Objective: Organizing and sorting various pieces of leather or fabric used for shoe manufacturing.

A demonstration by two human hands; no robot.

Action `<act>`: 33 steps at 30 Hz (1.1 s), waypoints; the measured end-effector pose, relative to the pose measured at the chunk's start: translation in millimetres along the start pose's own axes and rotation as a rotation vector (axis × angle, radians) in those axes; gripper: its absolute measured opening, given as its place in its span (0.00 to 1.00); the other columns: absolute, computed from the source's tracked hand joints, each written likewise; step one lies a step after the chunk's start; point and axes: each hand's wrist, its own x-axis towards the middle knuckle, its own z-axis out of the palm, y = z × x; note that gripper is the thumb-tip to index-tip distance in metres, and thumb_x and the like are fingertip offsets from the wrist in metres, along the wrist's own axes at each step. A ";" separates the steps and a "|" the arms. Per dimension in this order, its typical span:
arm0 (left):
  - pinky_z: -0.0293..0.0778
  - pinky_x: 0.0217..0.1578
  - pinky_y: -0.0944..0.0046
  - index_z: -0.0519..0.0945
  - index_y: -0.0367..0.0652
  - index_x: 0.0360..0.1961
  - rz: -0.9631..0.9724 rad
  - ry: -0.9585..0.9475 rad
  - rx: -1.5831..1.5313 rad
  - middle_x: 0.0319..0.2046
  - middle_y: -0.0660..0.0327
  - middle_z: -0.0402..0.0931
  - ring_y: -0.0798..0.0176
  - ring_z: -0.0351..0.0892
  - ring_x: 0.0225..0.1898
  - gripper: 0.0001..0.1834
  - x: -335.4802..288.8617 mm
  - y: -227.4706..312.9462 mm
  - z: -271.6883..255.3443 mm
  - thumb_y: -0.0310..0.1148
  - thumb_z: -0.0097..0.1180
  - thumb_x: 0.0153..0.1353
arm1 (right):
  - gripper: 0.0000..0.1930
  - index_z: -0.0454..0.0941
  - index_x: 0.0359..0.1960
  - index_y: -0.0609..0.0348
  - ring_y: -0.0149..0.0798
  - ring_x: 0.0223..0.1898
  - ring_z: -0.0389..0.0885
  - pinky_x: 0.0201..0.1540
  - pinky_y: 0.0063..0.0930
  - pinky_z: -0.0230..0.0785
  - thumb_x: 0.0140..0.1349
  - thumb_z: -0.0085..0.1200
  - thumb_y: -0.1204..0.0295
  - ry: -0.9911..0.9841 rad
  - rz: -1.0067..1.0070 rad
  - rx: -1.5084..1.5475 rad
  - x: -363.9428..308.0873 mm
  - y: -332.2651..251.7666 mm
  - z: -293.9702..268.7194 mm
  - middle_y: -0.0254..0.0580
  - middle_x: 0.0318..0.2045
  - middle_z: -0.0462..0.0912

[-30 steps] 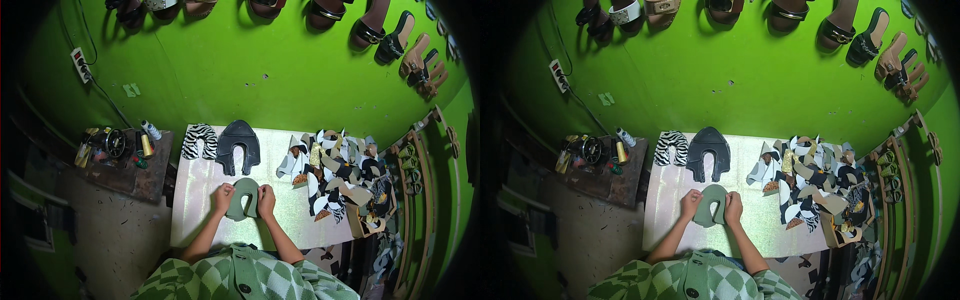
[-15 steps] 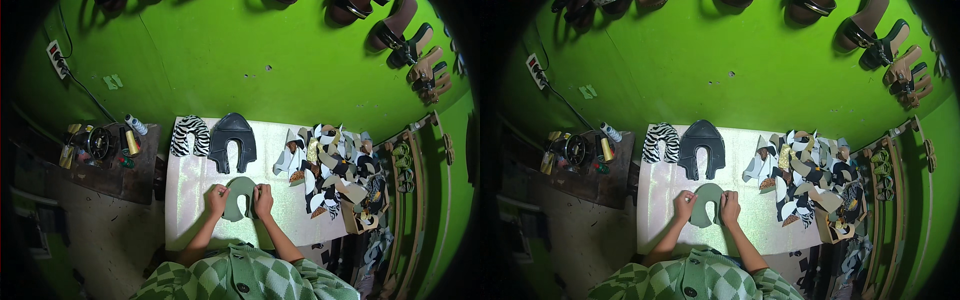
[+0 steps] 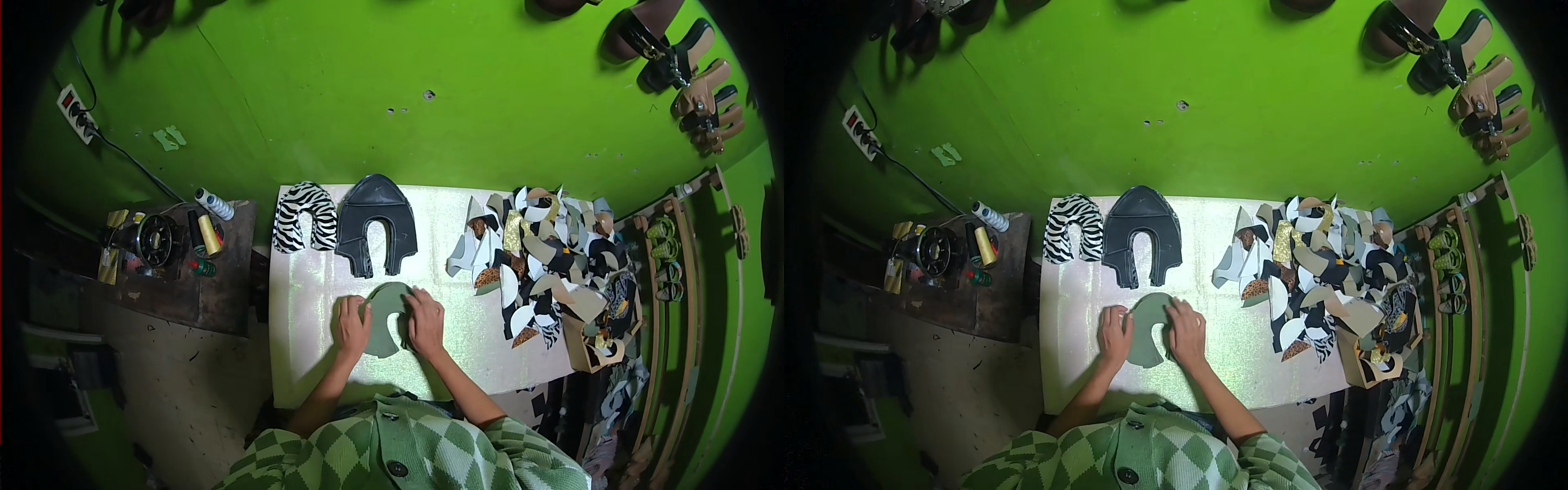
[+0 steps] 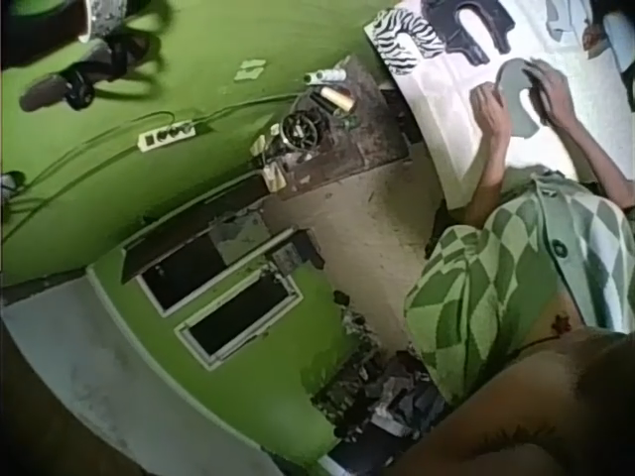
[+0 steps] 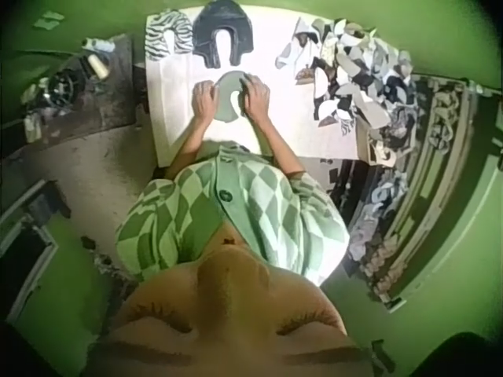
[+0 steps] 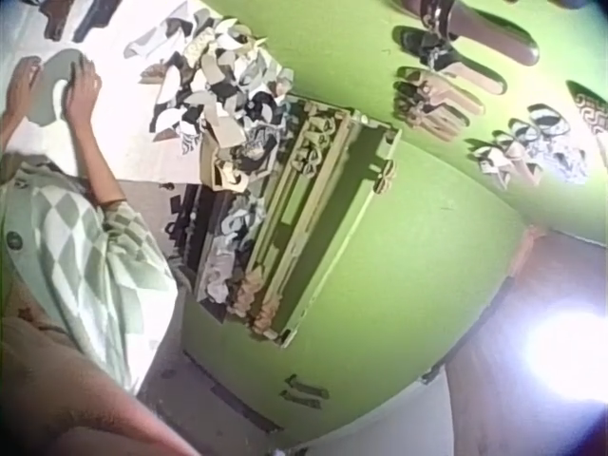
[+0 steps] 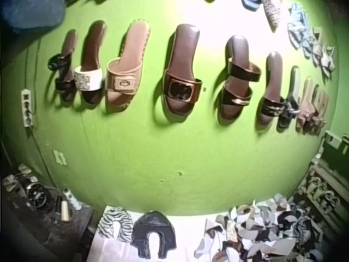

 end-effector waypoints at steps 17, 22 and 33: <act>0.43 0.65 0.49 0.53 0.32 0.65 0.376 -0.332 0.272 0.67 0.46 0.46 0.44 0.42 0.68 0.35 -18.9 -8.8 34.2 0.37 0.45 0.59 | 0.30 0.55 0.65 0.54 0.41 0.67 0.54 0.65 0.46 0.43 0.59 0.43 0.68 -0.272 -0.121 -0.166 4.2 28.0 18.6 0.39 0.66 0.56; 0.44 0.65 0.50 0.53 0.32 0.65 0.373 -0.336 0.298 0.67 0.46 0.46 0.44 0.42 0.69 0.35 -23.9 -8.9 31.3 0.38 0.45 0.59 | 0.30 0.54 0.65 0.55 0.41 0.67 0.53 0.65 0.46 0.43 0.60 0.42 0.68 -0.260 -0.155 -0.147 -3.3 27.9 19.3 0.39 0.67 0.55; 0.42 0.65 0.48 0.53 0.33 0.65 0.432 -0.299 0.293 0.67 0.47 0.46 0.45 0.42 0.69 0.35 -31.9 0.3 25.4 0.39 0.45 0.60 | 0.30 0.58 0.64 0.56 0.45 0.67 0.54 0.65 0.46 0.41 0.55 0.42 0.76 -0.098 -0.092 0.009 -17.4 21.8 -3.3 0.44 0.65 0.59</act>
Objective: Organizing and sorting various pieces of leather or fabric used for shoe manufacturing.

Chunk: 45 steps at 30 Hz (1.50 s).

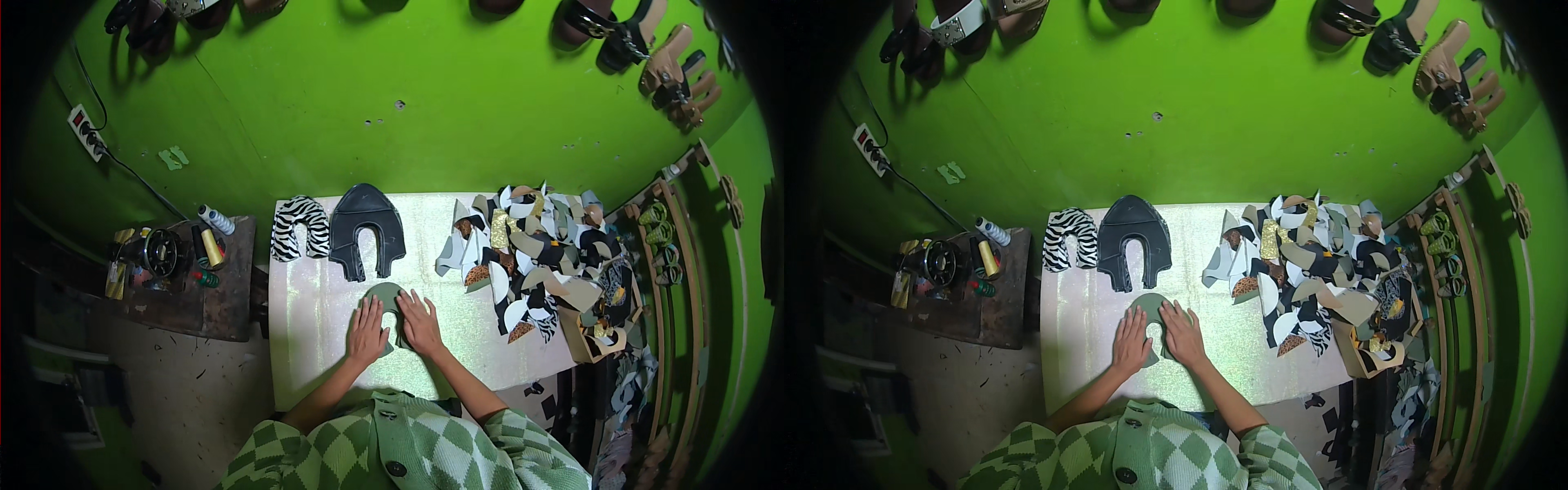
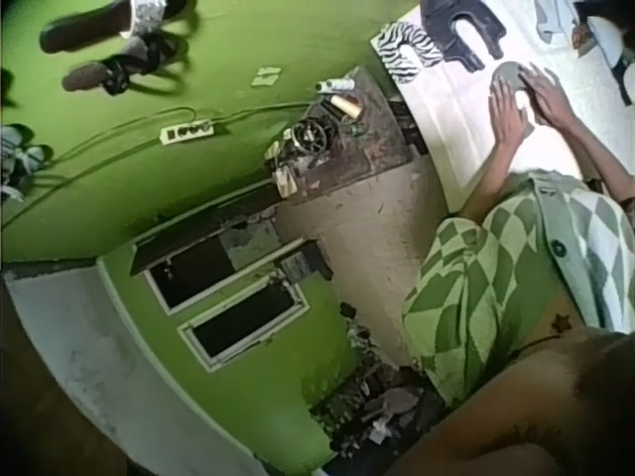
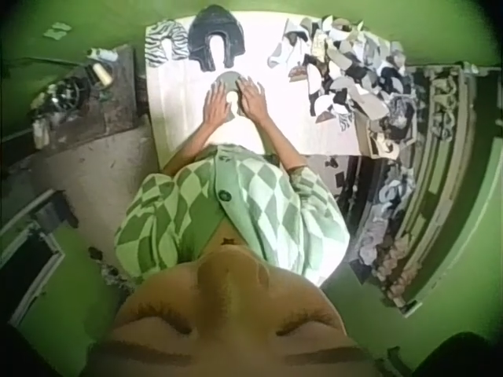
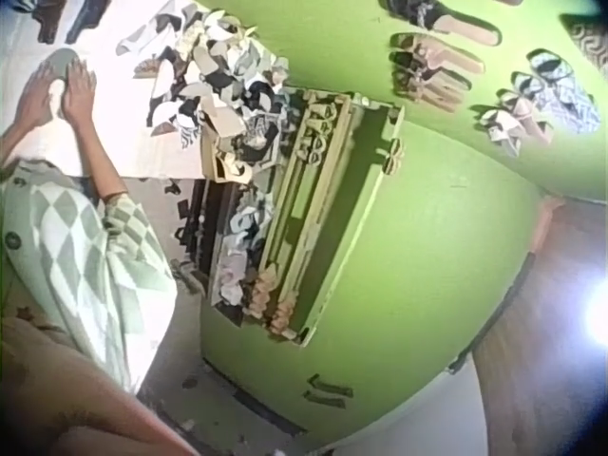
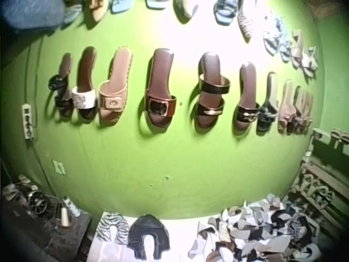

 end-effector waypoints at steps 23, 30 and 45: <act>0.47 0.63 0.46 0.70 0.36 0.51 -0.006 0.151 -0.089 0.62 0.47 0.57 0.43 0.51 0.66 0.21 2.0 110.1 39.6 0.27 0.47 0.53 | 0.21 0.69 0.48 0.62 0.51 0.51 0.67 0.53 0.43 0.56 0.48 0.44 0.82 0.565 0.577 0.047 -95.0 112.0 -88.0 0.50 0.47 0.70; 0.47 0.63 0.45 0.71 0.36 0.48 0.010 0.180 -0.159 0.61 0.46 0.59 0.42 0.51 0.65 0.19 58.9 182.3 80.1 0.25 0.47 0.52 | 0.21 0.68 0.47 0.65 0.53 0.51 0.66 0.56 0.42 0.57 0.47 0.46 0.82 0.724 0.515 -0.069 -102.4 207.3 -179.1 0.52 0.46 0.69; 0.49 0.62 0.46 0.70 0.36 0.47 -0.018 0.307 -0.231 0.57 0.43 0.61 0.39 0.55 0.62 0.19 161.0 285.5 129.3 0.25 0.47 0.51 | 0.23 0.75 0.44 0.56 0.54 0.43 0.76 0.46 0.44 0.67 0.44 0.62 0.64 0.325 0.923 -0.222 -87.6 356.3 -280.0 0.52 0.36 0.80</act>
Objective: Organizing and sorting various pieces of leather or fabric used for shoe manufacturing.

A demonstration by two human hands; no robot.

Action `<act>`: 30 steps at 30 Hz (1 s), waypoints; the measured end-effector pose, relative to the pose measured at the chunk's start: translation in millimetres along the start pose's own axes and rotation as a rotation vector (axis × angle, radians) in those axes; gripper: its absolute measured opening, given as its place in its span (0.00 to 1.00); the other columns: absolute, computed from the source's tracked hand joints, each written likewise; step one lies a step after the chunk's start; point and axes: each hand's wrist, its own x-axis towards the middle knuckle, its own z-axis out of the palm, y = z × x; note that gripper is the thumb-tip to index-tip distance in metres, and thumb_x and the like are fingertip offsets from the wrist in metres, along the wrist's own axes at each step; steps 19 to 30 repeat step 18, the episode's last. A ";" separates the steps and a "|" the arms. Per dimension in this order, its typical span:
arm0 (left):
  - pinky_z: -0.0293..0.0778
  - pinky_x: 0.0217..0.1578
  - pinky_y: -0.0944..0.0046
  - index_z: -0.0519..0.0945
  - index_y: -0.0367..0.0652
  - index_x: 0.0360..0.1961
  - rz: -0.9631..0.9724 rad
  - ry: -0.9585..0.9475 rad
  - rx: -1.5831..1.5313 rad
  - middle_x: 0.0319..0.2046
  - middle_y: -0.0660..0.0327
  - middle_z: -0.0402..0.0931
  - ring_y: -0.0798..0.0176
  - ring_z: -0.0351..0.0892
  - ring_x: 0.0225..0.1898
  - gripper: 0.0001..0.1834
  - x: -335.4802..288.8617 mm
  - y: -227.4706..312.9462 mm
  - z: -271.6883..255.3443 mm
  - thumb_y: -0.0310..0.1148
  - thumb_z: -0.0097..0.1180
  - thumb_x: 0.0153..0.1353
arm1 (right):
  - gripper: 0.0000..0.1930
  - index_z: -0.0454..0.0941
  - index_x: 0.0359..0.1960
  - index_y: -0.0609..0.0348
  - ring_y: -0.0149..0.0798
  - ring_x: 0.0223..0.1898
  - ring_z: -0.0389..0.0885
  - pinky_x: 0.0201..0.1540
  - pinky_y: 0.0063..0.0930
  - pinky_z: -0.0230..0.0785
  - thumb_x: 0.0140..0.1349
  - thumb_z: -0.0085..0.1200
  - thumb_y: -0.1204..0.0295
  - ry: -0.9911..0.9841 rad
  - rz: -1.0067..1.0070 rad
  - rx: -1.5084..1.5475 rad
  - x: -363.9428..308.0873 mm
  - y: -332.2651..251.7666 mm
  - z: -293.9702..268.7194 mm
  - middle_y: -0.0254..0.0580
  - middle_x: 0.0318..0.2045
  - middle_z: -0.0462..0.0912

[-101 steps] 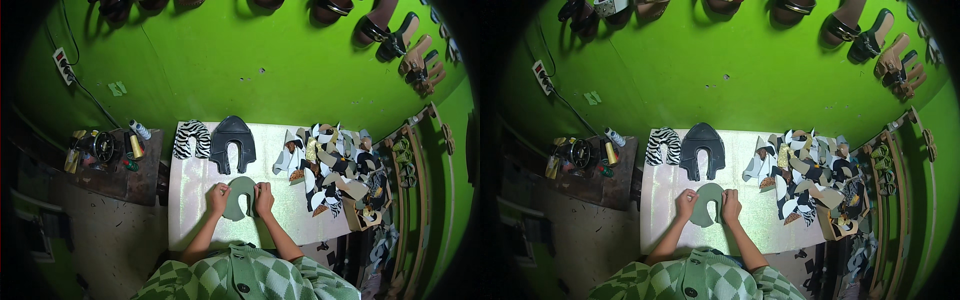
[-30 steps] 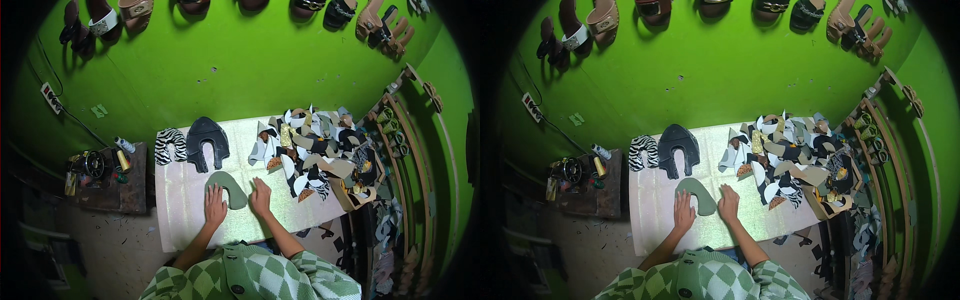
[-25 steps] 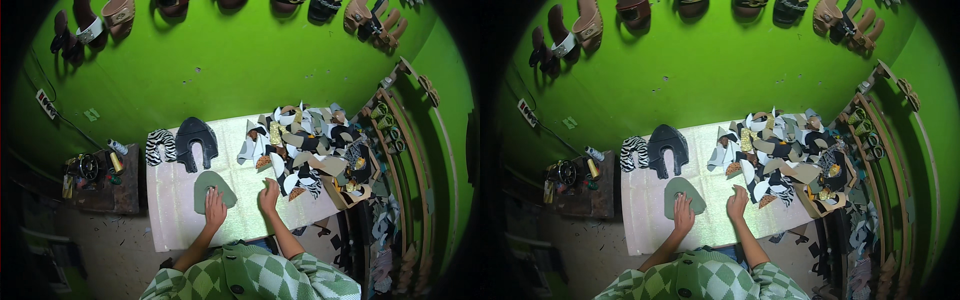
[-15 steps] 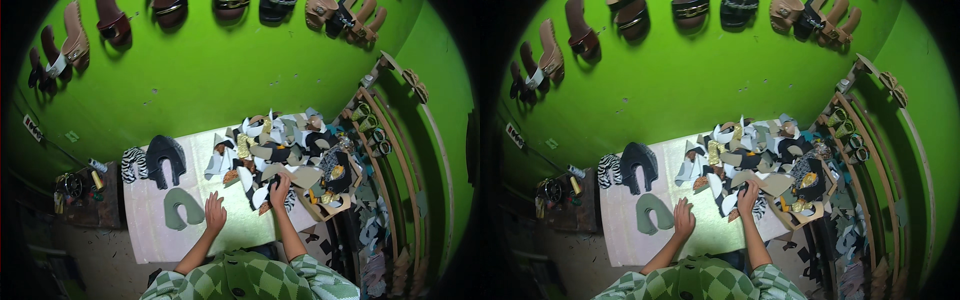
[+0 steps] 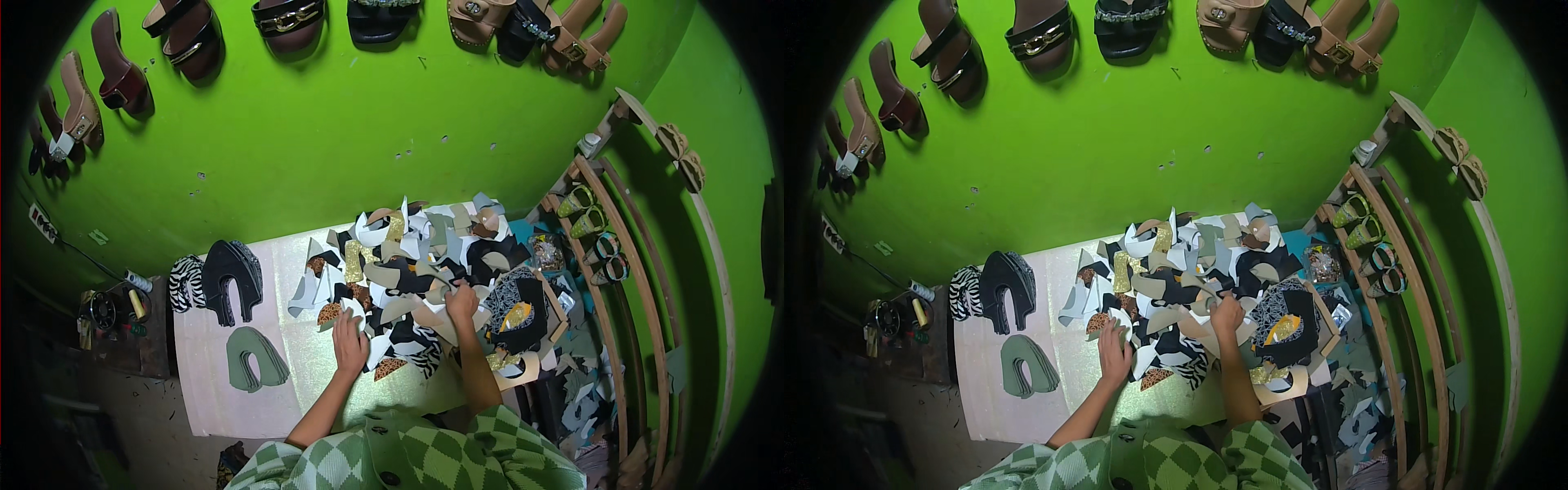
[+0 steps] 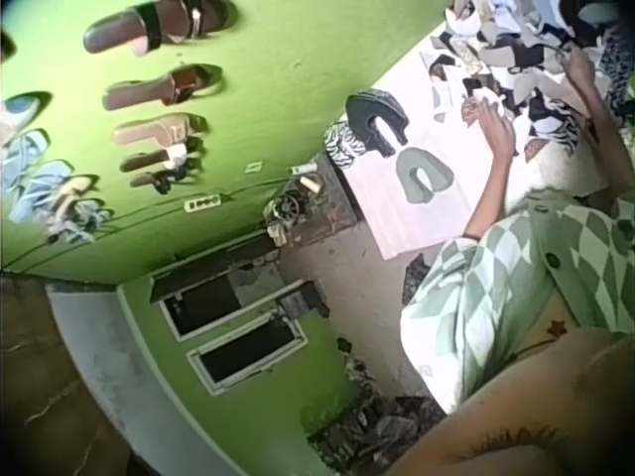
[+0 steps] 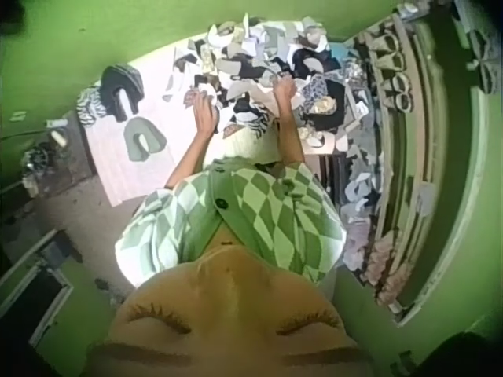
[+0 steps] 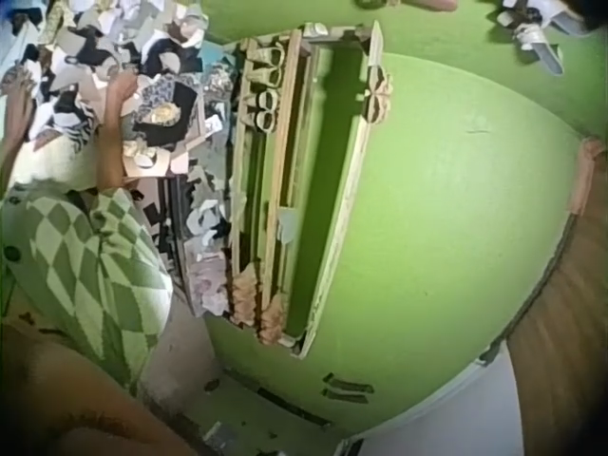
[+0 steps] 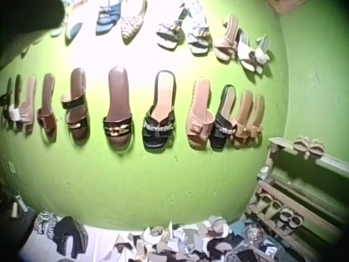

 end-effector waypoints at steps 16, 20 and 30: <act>0.70 0.49 0.59 0.71 0.39 0.48 0.049 -0.028 -0.357 0.49 0.51 0.68 0.49 0.71 0.50 0.28 -34.0 25.6 -68.8 0.13 0.54 0.40 | 0.15 0.77 0.43 0.66 0.27 0.31 0.80 0.34 0.18 0.70 0.66 0.40 0.69 -0.653 -0.138 0.930 -151.4 -110.3 -9.5 0.38 0.29 0.82; 0.71 0.47 0.61 0.73 0.39 0.46 0.025 -0.022 -0.402 0.47 0.52 0.70 0.50 0.74 0.48 0.27 -46.1 11.1 -83.3 0.11 0.51 0.40 | 0.16 0.78 0.43 0.63 0.31 0.33 0.82 0.41 0.23 0.74 0.67 0.36 0.70 -0.851 -0.131 1.053 -160.5 -108.7 2.3 0.39 0.36 0.82; 0.71 0.47 0.61 0.73 0.39 0.46 0.025 -0.022 -0.402 0.47 0.52 0.70 0.50 0.74 0.48 0.27 -46.1 11.1 -83.3 0.11 0.51 0.40 | 0.16 0.78 0.43 0.63 0.31 0.33 0.82 0.41 0.23 0.74 0.67 0.36 0.70 -0.851 -0.131 1.053 -160.5 -108.7 2.3 0.39 0.36 0.82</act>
